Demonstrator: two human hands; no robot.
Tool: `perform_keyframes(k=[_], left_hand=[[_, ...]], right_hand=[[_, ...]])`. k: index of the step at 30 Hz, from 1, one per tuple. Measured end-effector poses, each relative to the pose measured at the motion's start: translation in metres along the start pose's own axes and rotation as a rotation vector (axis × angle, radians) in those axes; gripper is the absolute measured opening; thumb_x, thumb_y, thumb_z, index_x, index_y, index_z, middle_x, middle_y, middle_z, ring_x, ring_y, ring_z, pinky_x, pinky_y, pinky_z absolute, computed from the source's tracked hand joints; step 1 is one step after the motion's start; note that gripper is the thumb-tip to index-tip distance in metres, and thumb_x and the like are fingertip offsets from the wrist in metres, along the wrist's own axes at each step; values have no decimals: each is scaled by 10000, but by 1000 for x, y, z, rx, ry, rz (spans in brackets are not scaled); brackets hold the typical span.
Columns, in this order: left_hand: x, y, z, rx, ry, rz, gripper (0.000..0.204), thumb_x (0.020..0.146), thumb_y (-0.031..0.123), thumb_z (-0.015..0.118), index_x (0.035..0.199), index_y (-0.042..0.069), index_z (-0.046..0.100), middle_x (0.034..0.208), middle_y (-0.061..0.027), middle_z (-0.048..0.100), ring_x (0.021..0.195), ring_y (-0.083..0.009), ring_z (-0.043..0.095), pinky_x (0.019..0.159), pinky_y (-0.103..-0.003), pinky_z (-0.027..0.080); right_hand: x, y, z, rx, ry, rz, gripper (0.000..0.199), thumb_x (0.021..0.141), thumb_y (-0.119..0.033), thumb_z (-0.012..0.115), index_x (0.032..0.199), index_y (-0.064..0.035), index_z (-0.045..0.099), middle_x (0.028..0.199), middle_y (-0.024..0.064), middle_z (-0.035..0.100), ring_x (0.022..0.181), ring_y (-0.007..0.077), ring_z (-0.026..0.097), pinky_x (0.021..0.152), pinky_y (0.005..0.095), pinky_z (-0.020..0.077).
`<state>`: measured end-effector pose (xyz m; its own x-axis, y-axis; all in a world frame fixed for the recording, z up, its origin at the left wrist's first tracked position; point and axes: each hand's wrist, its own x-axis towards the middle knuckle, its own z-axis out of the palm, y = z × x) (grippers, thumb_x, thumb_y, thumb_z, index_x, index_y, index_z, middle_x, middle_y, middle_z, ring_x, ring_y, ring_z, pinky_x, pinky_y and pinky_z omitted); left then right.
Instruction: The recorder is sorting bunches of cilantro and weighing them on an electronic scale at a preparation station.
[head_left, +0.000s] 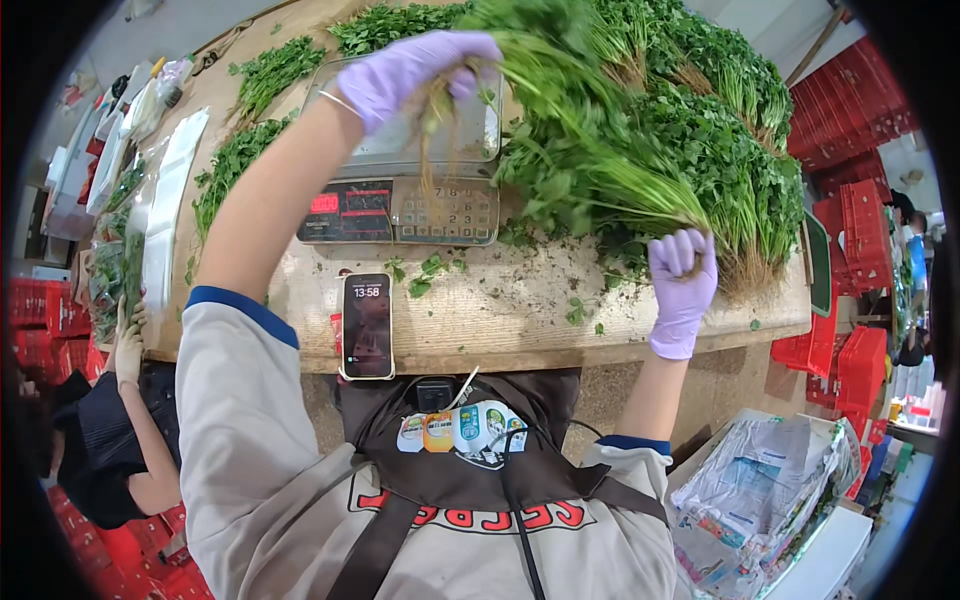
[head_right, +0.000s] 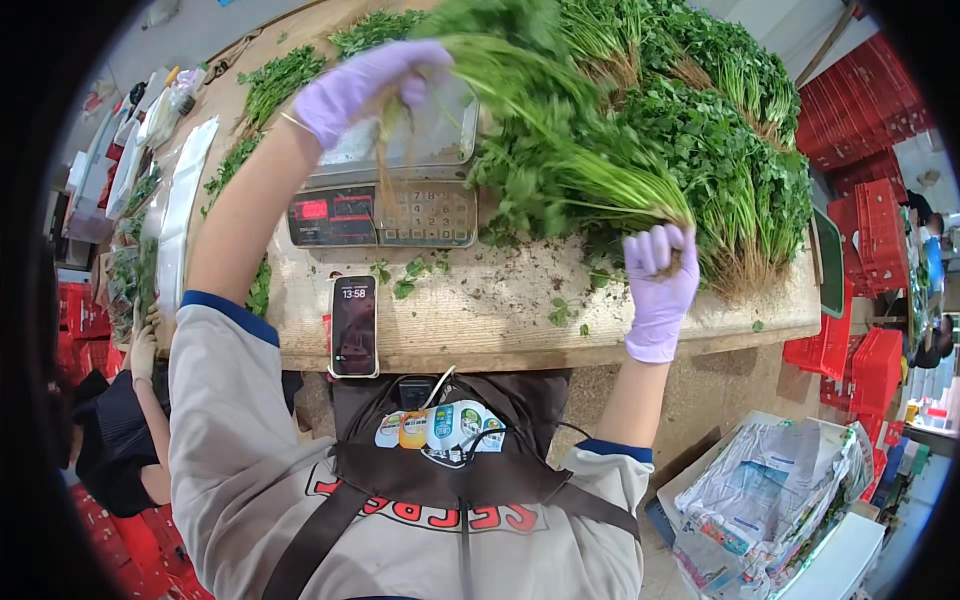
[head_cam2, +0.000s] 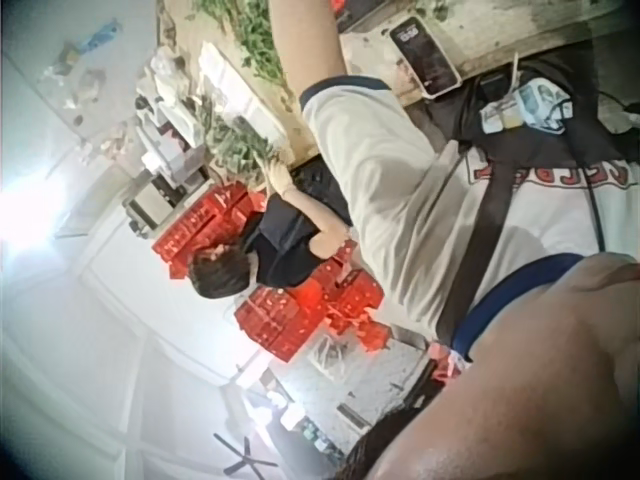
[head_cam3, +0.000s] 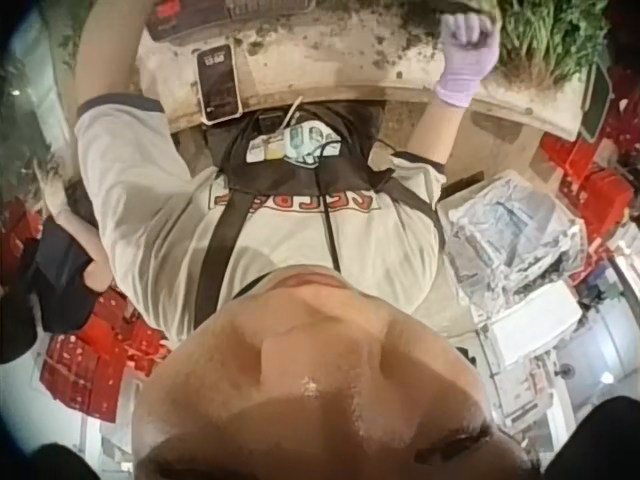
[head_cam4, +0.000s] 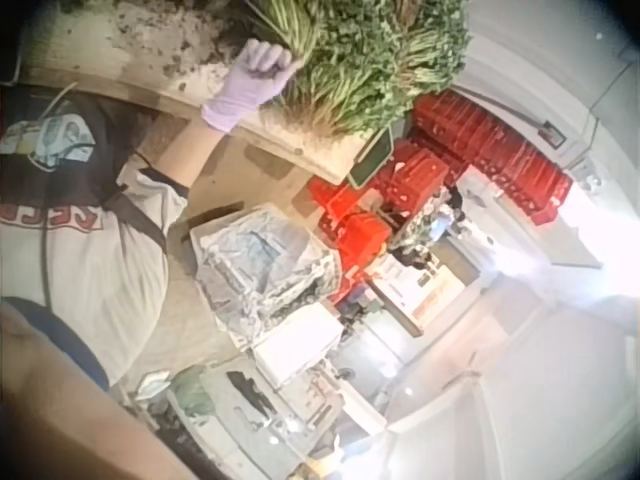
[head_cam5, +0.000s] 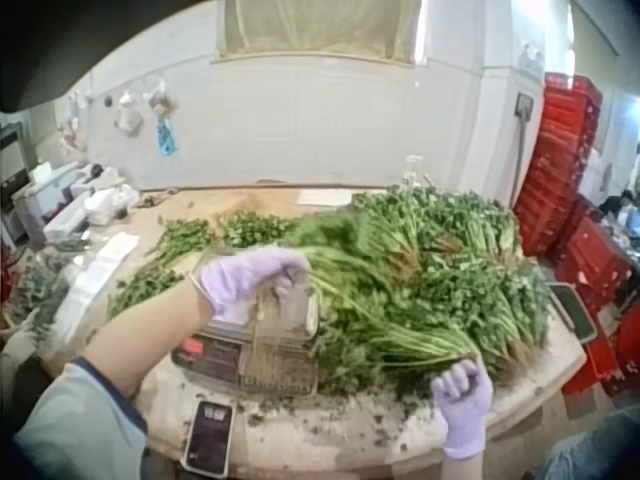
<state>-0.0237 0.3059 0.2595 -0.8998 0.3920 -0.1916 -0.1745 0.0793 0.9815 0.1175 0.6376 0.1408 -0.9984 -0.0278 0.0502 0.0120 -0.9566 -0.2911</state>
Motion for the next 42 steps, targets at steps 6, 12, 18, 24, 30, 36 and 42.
perform_keyframes(k=[6, 12, 18, 24, 30, 36, 42], left_hand=[[17, 3, -157, -639, -399, 6, 149, 846, 151, 549, 875, 5, 550, 643, -48, 544, 543, -124, 508, 483, -246, 395], [-26, -36, -176, 553, 194, -64, 393, 742, 243, 671, 1044, 15, 566, 876, -47, 557, 772, -110, 516, 692, -243, 454], [-27, -140, -195, 1113, 96, -135, 808, 747, 427, 627, 1342, -44, 350, 1363, -257, 374, 1274, -317, 371, 1047, -335, 297], [-33, -69, -226, 931, 509, 163, 510, 798, 367, 602, 1105, -39, 587, 1066, -167, 626, 982, -244, 586, 866, -310, 442], [-27, -80, -201, 936, 312, 181, 377, 806, 297, 572, 1037, 6, 634, 991, -146, 649, 920, -250, 607, 838, -320, 458], [-28, -104, -184, 1229, 271, 18, 255, 791, 246, 596, 936, 56, 687, 975, -164, 654, 905, -294, 620, 819, -353, 470], [-21, -94, -195, 1199, 458, 293, 324, 817, 320, 595, 914, 18, 658, 859, -170, 647, 814, -303, 612, 754, -378, 471]], right_hand=[[-13, -36, -17, 192, 18, -150, 294, 956, -199, 398, 674, -115, 383, 525, -21, 260, 455, 105, 235, 564, 273, 241], [-29, -17, -22, 73, 21, -57, 302, 960, -214, 398, 674, -120, 371, 518, -19, 264, 451, 107, 242, 553, 269, 233], [-44, 2, -21, 22, 90, 29, 312, 963, -236, 397, 672, -129, 364, 506, -15, 259, 449, 111, 236, 544, 270, 226], [-53, 2, -35, -8, 126, 46, 345, 968, -257, 383, 648, -130, 358, 492, -18, 255, 444, 109, 227, 538, 269, 223], [-56, 12, -37, 14, 157, 42, 335, 967, -283, 389, 670, -127, 369, 489, -7, 260, 440, 119, 215, 527, 278, 224], [-60, 12, -38, 47, 208, 43, 325, 958, -273, 410, 672, -124, 371, 493, -7, 266, 439, 117, 221, 524, 276, 225], [-60, 14, -37, 31, 194, 56, 320, 954, -267, 412, 672, -123, 371, 502, -3, 271, 445, 119, 233, 531, 274, 232]])
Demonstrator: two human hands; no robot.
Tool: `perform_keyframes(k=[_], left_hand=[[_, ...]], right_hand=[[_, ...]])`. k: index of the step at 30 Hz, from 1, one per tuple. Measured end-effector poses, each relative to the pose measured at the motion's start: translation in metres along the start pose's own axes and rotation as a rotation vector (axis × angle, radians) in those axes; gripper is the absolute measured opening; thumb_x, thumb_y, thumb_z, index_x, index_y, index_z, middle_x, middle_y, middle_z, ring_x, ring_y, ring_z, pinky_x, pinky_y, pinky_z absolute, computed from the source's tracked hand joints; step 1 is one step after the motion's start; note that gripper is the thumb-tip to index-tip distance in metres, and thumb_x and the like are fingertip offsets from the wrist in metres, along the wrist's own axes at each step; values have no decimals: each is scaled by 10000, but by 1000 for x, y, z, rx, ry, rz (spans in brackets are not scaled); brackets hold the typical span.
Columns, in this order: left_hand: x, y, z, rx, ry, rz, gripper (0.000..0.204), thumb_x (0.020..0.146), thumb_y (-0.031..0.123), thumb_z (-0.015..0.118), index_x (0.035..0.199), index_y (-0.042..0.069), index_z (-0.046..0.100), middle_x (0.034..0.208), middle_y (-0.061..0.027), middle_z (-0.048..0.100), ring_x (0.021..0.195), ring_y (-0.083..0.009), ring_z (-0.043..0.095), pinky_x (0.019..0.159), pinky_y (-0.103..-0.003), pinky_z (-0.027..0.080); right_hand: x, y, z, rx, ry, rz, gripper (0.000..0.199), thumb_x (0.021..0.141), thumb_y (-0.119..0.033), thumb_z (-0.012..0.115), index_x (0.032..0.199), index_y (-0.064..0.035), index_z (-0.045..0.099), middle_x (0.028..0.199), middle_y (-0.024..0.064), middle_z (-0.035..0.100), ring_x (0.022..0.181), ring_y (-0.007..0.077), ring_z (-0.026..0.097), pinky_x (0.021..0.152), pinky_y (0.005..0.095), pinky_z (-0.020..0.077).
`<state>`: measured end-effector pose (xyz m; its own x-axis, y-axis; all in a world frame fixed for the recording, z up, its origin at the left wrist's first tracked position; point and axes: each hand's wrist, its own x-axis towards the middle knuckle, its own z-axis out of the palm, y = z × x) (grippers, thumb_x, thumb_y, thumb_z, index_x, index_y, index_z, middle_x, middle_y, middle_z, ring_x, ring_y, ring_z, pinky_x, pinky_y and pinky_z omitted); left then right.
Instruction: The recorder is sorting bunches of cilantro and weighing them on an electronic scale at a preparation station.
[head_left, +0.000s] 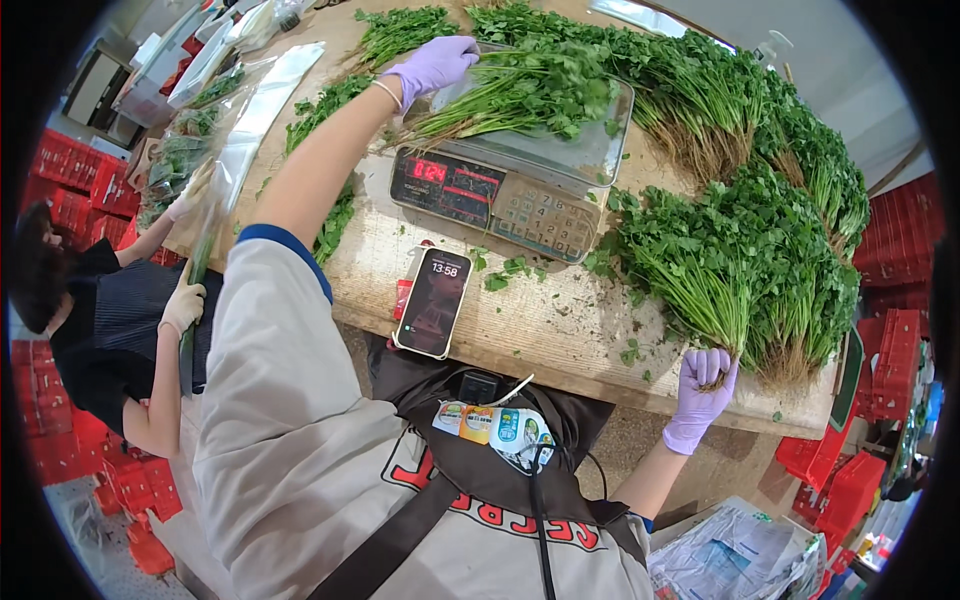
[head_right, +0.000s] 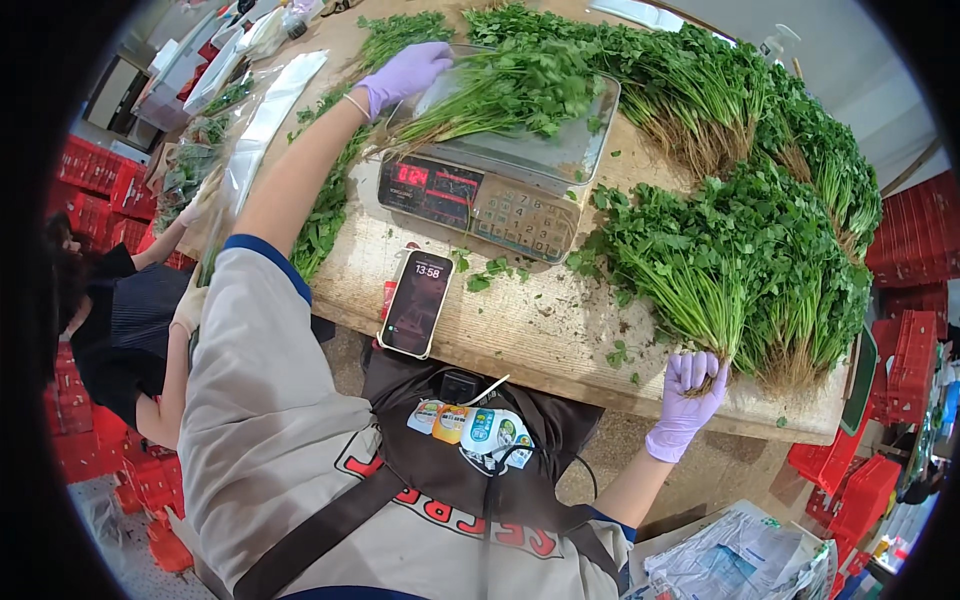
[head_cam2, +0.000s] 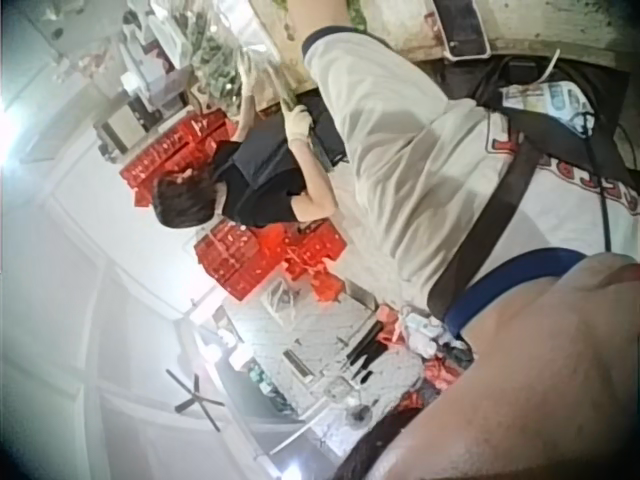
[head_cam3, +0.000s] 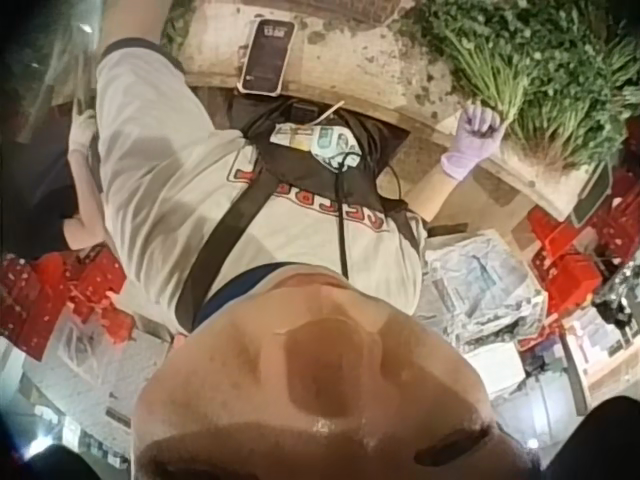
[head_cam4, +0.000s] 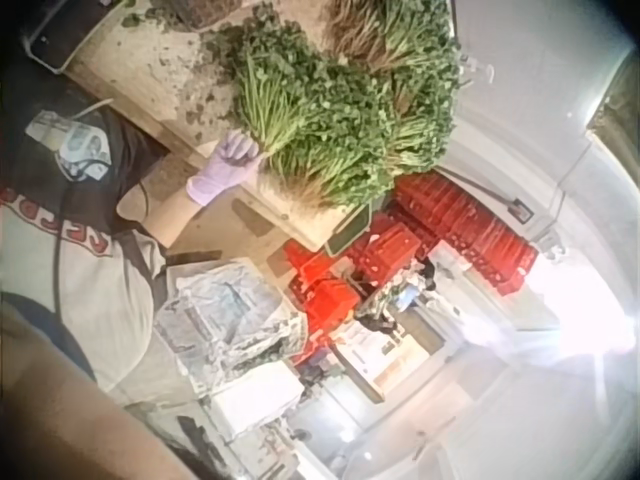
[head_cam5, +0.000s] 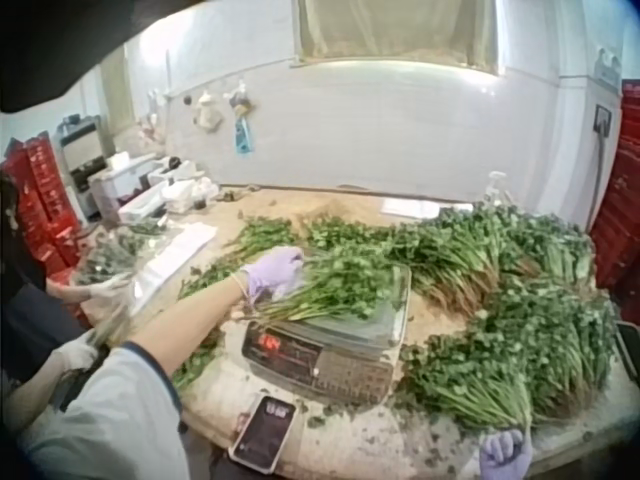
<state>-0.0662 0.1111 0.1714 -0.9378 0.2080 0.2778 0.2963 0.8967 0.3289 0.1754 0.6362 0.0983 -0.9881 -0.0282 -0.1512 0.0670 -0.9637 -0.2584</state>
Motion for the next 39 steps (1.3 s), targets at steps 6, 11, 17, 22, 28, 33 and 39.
perform_keyframes(k=[6, 11, 17, 22, 28, 33, 39], left_hand=[[17, 4, -24, 86, -445, -139, 537, 788, 476, 575, 910, -43, 641, 815, -193, 641, 732, -281, 604, 698, -389, 472], [-2, -2, -4, 178, -406, -73, 485, 757, 390, 592, 1026, -10, 637, 898, -194, 654, 802, -288, 621, 757, -345, 484], [5, -5, -15, -230, -427, -407, 329, 790, 292, 600, 892, -21, 600, 756, -191, 623, 733, -287, 606, 713, -379, 493], [-27, -6, 30, 285, 187, -102, 340, 763, 326, 632, 1020, 111, 569, 1086, -190, 546, 960, -319, 564, 820, -400, 465], [-20, 0, 30, 538, 7, -22, 247, 770, 365, 608, 888, 172, 706, 1126, -138, 546, 1020, -310, 546, 900, -394, 430], [13, 1, -2, -227, -213, -306, 354, 869, 331, 527, 1041, 33, 613, 924, -133, 630, 791, -254, 601, 738, -365, 473], [32, -2, -15, -88, 36, -196, 492, 903, 428, 446, 1027, -32, 567, 962, -252, 602, 883, -386, 584, 804, -424, 455]], right_hand=[[-1, 2, -2, -7, 4, -8, 313, 955, -249, 412, 672, -119, 376, 507, -9, 263, 453, 113, 221, 536, 270, 220], [0, 1, -11, 45, -39, 35, 322, 947, -260, 413, 663, -121, 353, 526, 6, 273, 448, 128, 242, 531, 280, 236], [-3, 1, -10, -13, -5, -13, 308, 956, -260, 410, 683, -120, 380, 516, -11, 276, 460, 112, 248, 528, 270, 233], [-2, 2, -13, 14, 29, -25, 315, 947, -268, 406, 671, -122, 370, 523, 2, 282, 438, 127, 254, 522, 278, 242], [-2, 1, -14, 38, 21, -1, 321, 953, -272, 392, 671, -122, 366, 524, 3, 285, 436, 126, 253, 520, 280, 242], [-3, 6, -11, -27, 36, -36, 316, 952, -259, 414, 669, -130, 358, 519, -14, 270, 454, 114, 243, 527, 265, 231], [-2, 6, -13, 18, 33, -13, 324, 949, -255, 420, 658, -131, 348, 519, -12, 267, 452, 116, 240, 527, 271, 230]])
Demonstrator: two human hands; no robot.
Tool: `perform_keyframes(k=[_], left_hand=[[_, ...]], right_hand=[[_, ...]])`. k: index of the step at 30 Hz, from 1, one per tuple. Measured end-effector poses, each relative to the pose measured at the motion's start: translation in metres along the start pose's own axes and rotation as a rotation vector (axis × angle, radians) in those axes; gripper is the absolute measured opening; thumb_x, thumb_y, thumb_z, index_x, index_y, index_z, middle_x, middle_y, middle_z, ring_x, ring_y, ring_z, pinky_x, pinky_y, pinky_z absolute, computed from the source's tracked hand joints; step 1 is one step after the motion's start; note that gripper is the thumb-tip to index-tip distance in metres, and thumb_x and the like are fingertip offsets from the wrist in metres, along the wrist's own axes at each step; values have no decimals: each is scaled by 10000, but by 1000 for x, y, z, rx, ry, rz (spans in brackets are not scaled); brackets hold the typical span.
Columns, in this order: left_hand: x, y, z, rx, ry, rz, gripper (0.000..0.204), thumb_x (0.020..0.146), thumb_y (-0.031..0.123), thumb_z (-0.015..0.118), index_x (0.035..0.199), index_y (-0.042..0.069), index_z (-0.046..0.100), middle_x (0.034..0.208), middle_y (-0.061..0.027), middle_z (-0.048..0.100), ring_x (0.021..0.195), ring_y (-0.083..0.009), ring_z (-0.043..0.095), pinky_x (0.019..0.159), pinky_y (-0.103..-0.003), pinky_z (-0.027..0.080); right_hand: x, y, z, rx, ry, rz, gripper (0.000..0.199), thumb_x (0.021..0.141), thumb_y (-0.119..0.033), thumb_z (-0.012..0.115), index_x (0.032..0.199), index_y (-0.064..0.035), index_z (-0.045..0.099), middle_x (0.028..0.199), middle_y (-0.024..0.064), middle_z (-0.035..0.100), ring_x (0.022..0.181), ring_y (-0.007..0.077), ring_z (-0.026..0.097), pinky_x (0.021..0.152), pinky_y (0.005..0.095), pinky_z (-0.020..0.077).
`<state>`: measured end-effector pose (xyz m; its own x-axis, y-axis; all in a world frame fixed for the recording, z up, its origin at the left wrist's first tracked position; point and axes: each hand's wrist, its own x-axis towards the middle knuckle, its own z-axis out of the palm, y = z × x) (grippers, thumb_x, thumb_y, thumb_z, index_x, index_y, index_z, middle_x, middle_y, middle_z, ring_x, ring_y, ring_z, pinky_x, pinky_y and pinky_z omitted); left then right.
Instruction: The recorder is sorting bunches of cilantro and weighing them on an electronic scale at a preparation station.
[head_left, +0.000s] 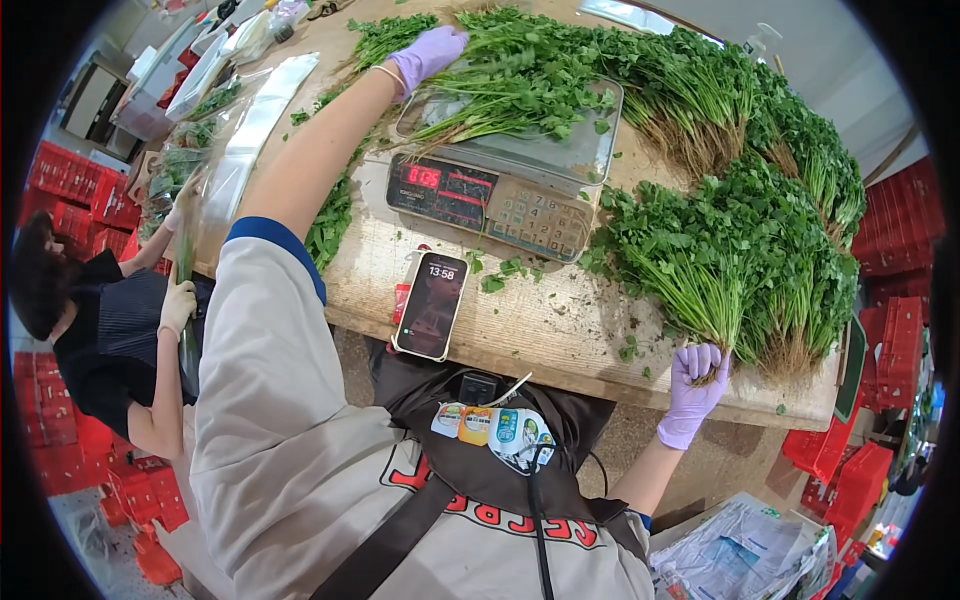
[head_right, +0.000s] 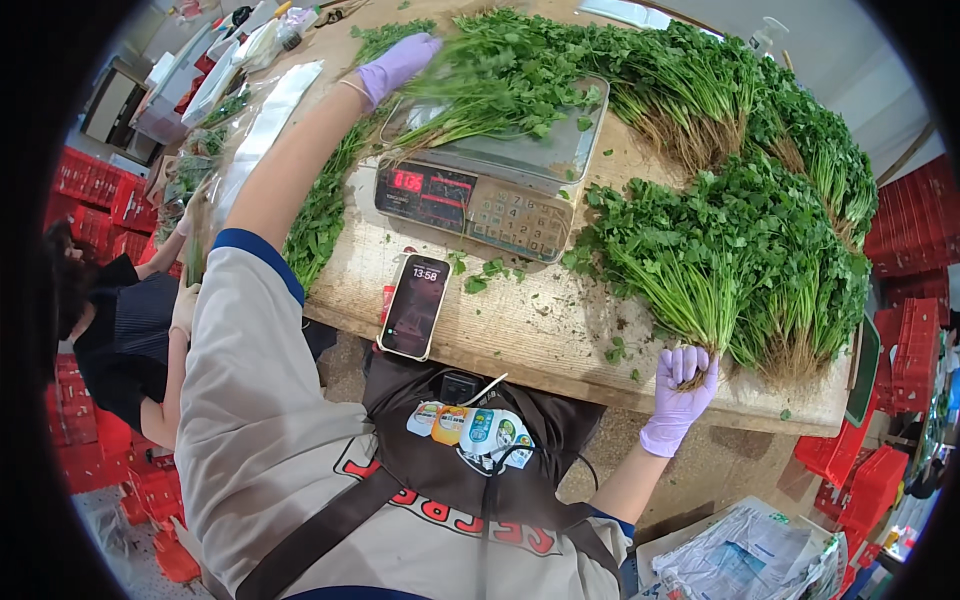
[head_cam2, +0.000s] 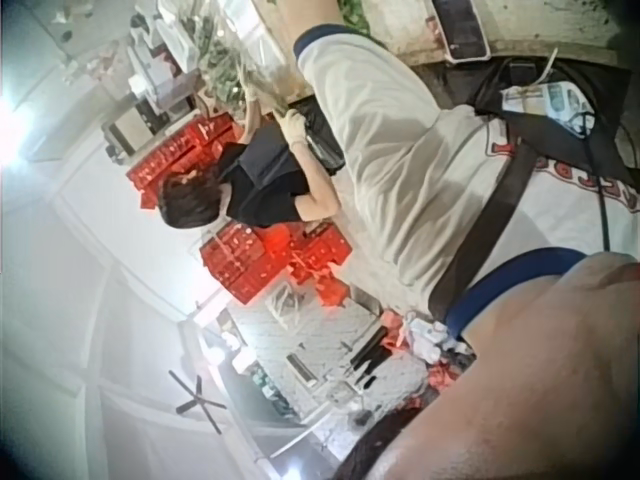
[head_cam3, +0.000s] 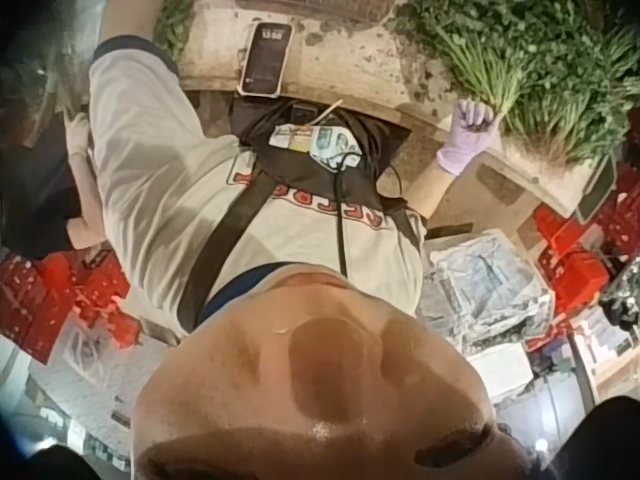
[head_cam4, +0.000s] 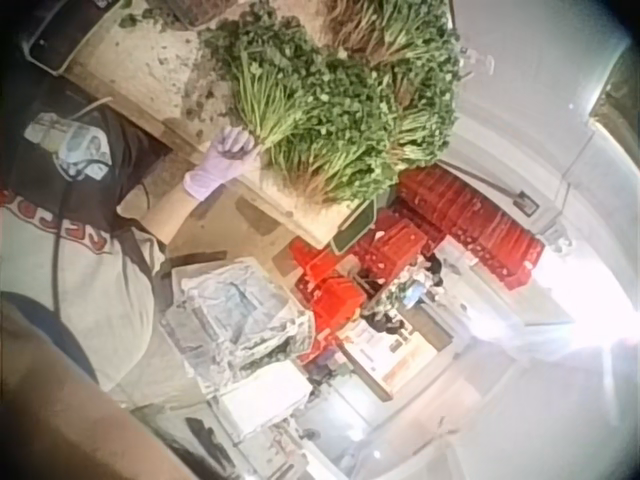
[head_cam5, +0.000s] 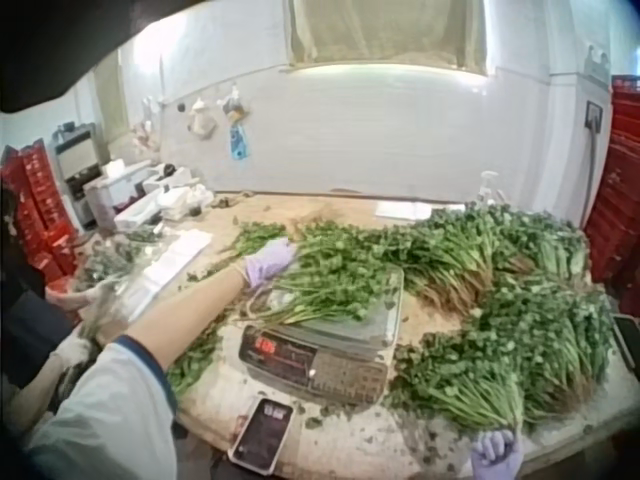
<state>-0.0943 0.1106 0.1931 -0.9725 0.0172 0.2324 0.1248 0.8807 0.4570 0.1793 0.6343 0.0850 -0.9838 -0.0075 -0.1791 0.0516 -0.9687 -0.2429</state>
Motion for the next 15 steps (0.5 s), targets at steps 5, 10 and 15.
perform_keyframes(k=[5, 10, 15], left_hand=[[-7, 26, 0, 159, -3, 60, 592, 857, 493, 508, 1044, -67, 549, 937, -242, 619, 892, -394, 585, 831, -410, 453], [-9, 78, -38, -376, -159, -2, 330, 828, 277, 550, 975, -18, 530, 789, -105, 578, 664, -193, 539, 602, -274, 420], [-4, 113, -61, -98, 480, 792, 240, 818, 120, 560, 1026, 14, 503, 821, -138, 591, 577, -152, 550, 489, -286, 428]], right_hand=[[-1, 0, 0, 11, 20, -3, 319, 948, -254, 422, 661, -131, 358, 520, -12, 269, 445, 117, 239, 521, 269, 230], [0, -1, -5, 12, -3, 11, 317, 950, -253, 420, 664, -128, 366, 522, -12, 269, 445, 116, 236, 518, 266, 230], [0, -1, -6, -6, 7, 0, 324, 958, -262, 400, 666, -126, 370, 520, -12, 269, 445, 112, 240, 515, 267, 230]])
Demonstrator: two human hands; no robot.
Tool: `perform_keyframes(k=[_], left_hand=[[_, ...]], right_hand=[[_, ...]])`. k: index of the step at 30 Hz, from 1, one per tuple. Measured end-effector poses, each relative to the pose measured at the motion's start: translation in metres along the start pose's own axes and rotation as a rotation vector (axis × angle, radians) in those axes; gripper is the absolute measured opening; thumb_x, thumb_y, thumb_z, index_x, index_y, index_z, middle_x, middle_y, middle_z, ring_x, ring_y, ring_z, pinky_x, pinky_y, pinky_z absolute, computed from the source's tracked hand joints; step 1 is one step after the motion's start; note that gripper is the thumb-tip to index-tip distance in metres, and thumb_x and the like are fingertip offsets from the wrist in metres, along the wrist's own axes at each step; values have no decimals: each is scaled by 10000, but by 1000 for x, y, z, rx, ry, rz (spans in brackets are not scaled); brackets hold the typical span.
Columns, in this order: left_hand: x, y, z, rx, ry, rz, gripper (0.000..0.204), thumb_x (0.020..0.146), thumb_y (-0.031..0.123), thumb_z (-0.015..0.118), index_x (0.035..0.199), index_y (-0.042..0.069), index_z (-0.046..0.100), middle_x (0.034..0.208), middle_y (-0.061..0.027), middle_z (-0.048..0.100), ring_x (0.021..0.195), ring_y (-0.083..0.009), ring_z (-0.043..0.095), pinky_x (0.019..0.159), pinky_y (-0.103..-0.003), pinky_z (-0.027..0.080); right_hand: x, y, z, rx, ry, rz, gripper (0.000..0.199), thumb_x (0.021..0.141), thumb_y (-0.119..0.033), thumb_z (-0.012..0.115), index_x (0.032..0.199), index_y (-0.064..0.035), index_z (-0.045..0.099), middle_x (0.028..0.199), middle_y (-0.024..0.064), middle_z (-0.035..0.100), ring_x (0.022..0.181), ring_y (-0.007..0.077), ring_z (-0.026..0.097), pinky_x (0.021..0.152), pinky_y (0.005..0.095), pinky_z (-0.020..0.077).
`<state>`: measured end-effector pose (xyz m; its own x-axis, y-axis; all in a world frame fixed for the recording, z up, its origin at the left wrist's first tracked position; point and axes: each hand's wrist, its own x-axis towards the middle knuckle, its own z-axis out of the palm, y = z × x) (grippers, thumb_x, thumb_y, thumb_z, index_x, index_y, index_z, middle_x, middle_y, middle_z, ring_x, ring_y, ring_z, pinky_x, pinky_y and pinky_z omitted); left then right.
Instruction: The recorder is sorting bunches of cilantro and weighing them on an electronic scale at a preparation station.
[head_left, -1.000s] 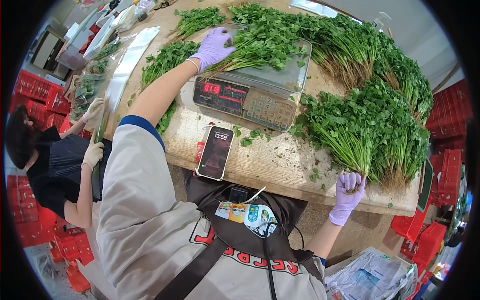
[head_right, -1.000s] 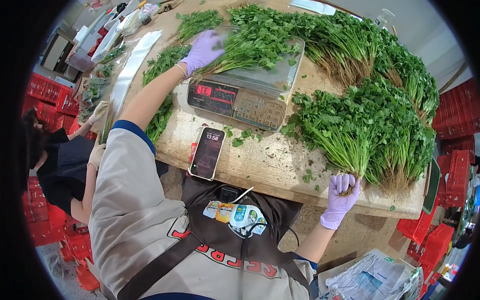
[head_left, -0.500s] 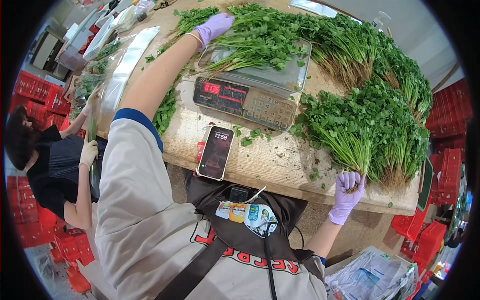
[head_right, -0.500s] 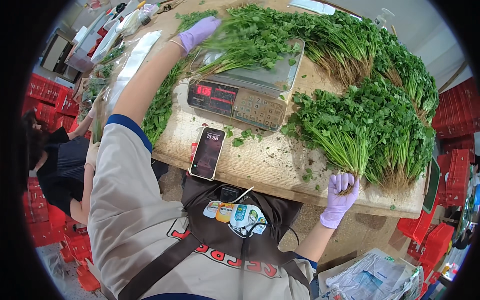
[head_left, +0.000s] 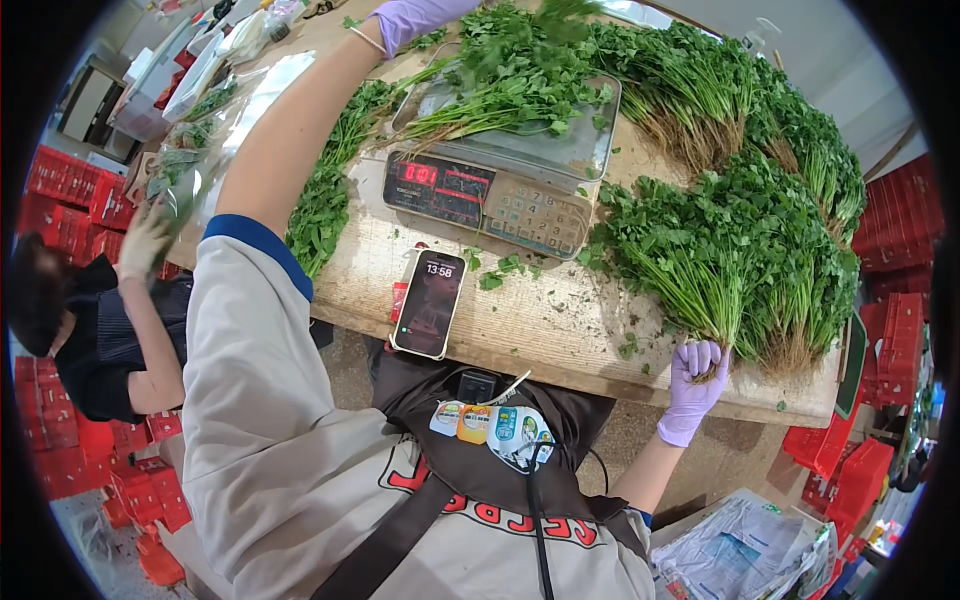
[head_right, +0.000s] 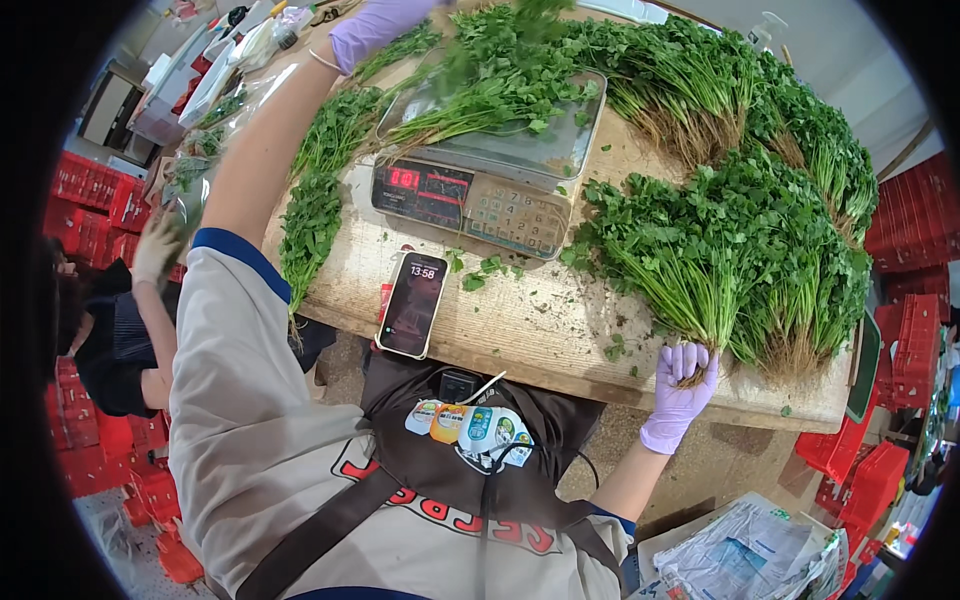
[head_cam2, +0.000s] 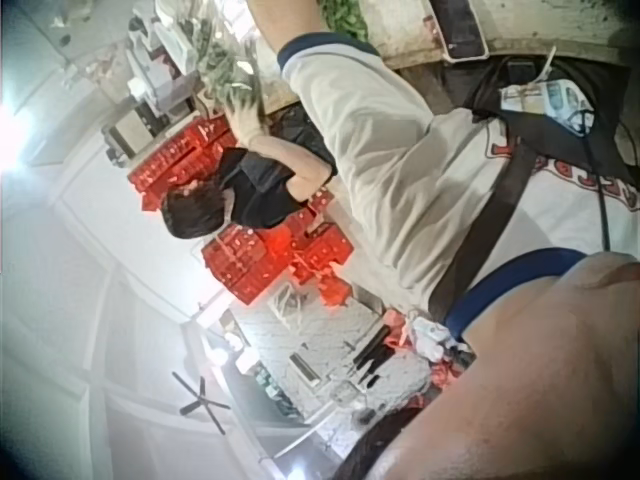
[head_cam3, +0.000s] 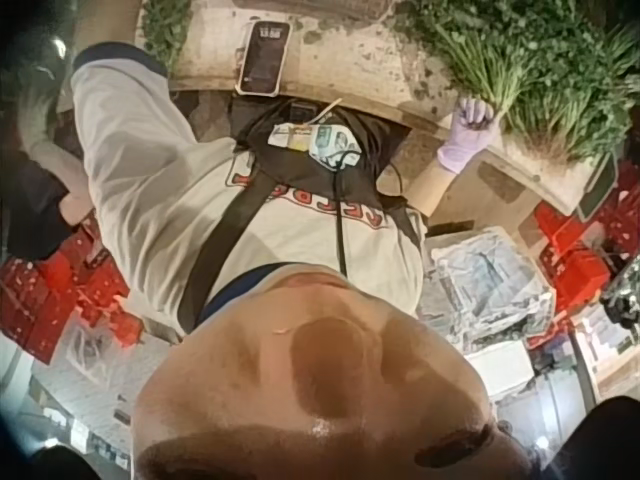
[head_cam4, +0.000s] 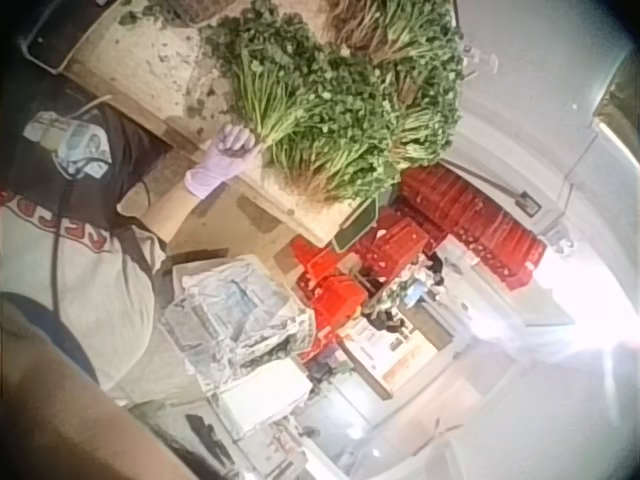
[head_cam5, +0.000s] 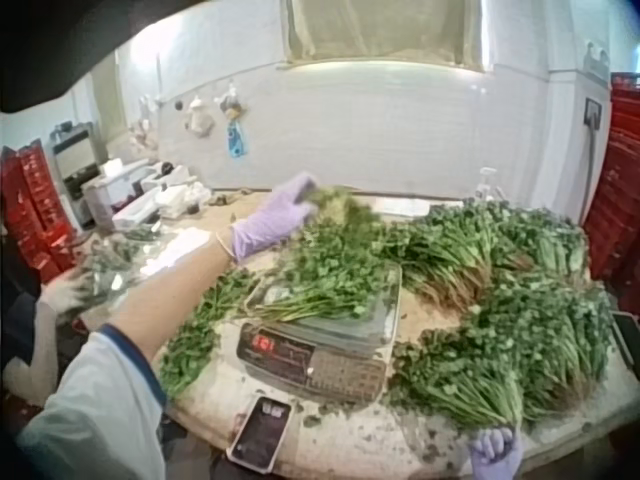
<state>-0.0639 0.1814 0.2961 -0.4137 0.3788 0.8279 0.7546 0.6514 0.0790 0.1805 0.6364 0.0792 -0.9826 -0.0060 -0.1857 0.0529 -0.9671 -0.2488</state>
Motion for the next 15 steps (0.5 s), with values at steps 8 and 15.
perform_keyframes(k=[8, 15], left_hand=[[-27, -75, 13, 56, -380, -805, 196, 850, 211, 540, 906, 33, 598, 659, -117, 601, 645, -254, 583, 584, -376, 447], [-73, -71, 17, 53, -540, -815, 753, 805, 625, 499, 1205, -13, 503, 1075, -185, 617, 943, -263, 597, 848, -348, 454]], right_hand=[[0, 2, 4, 5, 16, -9, 318, 952, -260, 403, 666, -125, 367, 521, -12, 267, 447, 113, 240, 514, 266, 225], [-2, -1, -2, 24, -2, -17, 315, 944, -250, 412, 662, -126, 351, 540, -11, 264, 461, 116, 237, 537, 272, 227]])
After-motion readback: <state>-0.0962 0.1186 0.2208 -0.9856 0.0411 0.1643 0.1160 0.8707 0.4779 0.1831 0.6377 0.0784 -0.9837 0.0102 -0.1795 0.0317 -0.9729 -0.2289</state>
